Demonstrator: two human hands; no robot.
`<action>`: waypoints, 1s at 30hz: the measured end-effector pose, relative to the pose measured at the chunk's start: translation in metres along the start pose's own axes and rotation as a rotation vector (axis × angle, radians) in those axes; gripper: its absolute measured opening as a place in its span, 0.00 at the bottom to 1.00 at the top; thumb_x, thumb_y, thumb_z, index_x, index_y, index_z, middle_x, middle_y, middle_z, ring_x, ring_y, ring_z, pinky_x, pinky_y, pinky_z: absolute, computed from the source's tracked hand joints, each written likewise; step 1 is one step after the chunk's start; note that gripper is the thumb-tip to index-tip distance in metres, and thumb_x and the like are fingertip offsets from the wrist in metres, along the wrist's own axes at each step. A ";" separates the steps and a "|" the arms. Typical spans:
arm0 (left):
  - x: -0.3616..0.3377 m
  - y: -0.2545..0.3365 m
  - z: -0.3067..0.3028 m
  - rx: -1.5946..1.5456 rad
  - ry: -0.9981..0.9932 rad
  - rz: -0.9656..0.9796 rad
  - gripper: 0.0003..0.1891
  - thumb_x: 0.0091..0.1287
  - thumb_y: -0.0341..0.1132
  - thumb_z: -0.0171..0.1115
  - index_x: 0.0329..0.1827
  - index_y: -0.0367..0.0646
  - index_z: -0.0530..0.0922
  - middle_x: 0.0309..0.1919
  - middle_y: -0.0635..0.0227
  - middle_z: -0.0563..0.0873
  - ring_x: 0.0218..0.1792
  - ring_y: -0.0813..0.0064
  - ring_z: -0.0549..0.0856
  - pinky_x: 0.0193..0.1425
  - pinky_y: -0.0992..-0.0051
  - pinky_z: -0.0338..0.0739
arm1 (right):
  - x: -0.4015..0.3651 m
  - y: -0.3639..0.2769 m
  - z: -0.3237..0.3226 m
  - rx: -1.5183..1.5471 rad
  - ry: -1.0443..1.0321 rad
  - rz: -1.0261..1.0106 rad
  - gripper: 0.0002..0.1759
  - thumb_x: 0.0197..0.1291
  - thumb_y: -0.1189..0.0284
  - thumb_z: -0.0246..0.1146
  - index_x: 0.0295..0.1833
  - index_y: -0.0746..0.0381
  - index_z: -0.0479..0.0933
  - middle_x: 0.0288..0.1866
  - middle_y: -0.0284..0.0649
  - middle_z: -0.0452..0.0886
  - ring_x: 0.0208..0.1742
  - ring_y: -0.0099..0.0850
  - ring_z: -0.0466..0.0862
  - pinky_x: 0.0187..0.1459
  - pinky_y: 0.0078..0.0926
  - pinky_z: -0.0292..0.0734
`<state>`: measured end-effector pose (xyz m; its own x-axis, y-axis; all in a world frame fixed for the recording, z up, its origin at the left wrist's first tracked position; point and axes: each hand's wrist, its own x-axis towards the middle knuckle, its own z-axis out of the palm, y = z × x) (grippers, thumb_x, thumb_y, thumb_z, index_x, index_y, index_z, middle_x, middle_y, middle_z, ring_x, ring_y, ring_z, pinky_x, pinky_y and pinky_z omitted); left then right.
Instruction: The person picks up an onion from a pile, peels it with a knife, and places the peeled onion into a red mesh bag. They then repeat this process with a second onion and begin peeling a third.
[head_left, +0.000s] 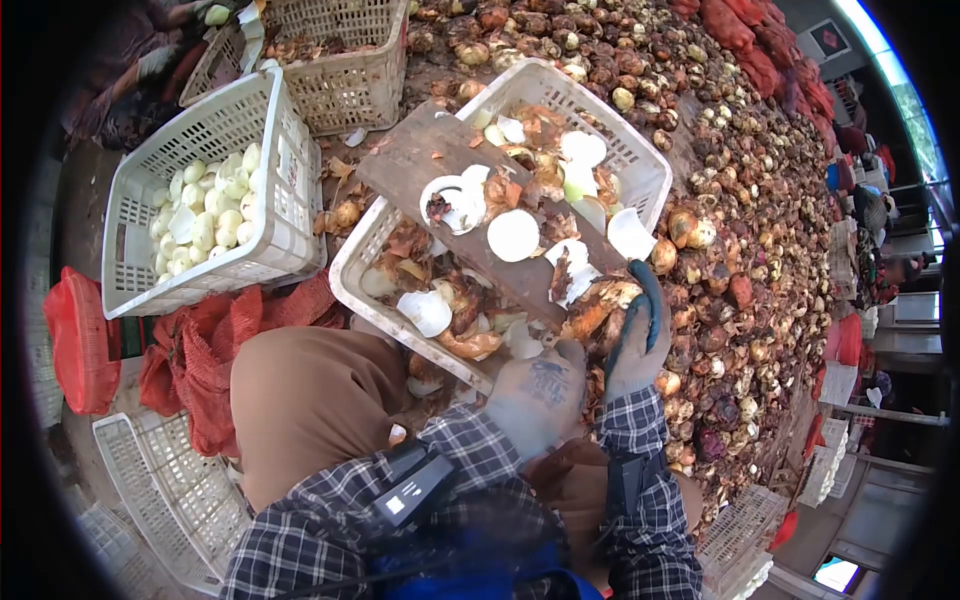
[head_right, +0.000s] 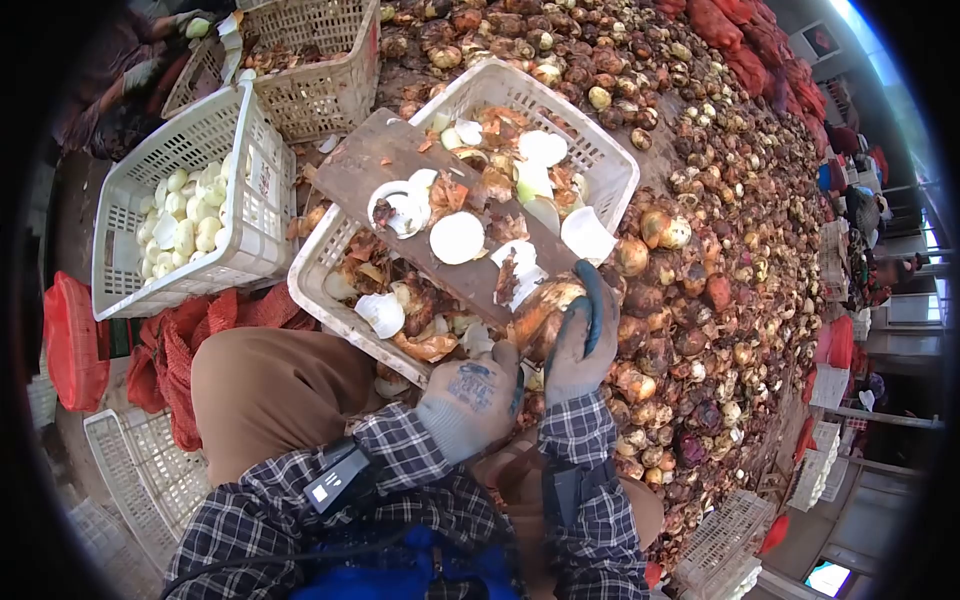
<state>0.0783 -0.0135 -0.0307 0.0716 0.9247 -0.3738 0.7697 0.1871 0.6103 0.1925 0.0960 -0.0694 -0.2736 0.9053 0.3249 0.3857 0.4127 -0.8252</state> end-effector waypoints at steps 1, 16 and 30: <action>0.005 -0.002 0.003 0.024 0.024 0.019 0.20 0.66 0.38 0.53 0.53 0.30 0.66 0.39 0.48 0.85 0.37 0.57 0.88 0.40 0.65 0.82 | 0.002 0.001 0.000 0.005 -0.001 0.038 0.20 0.67 0.71 0.48 0.61 0.65 0.74 0.57 0.46 0.78 0.60 0.38 0.76 0.64 0.35 0.67; 0.023 0.001 -0.021 -0.040 0.002 -0.081 0.19 0.62 0.36 0.58 0.51 0.32 0.68 0.43 0.51 0.85 0.48 0.57 0.85 0.50 0.64 0.80 | 0.059 0.016 0.003 -0.060 -0.159 0.334 0.15 0.65 0.68 0.58 0.49 0.68 0.81 0.39 0.44 0.85 0.41 0.29 0.82 0.47 0.27 0.75; 0.066 -0.003 -0.004 0.019 0.043 -0.186 0.22 0.61 0.33 0.60 0.55 0.29 0.68 0.44 0.50 0.85 0.47 0.60 0.87 0.47 0.68 0.81 | 0.050 -0.001 0.017 -0.049 0.123 0.102 0.22 0.64 0.65 0.61 0.58 0.69 0.74 0.55 0.49 0.80 0.59 0.38 0.78 0.62 0.36 0.71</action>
<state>0.0780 0.0487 -0.0546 -0.0996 0.8881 -0.4486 0.7789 0.3502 0.5203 0.1637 0.1394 -0.0600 -0.1219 0.9469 0.2974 0.4490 0.3198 -0.8343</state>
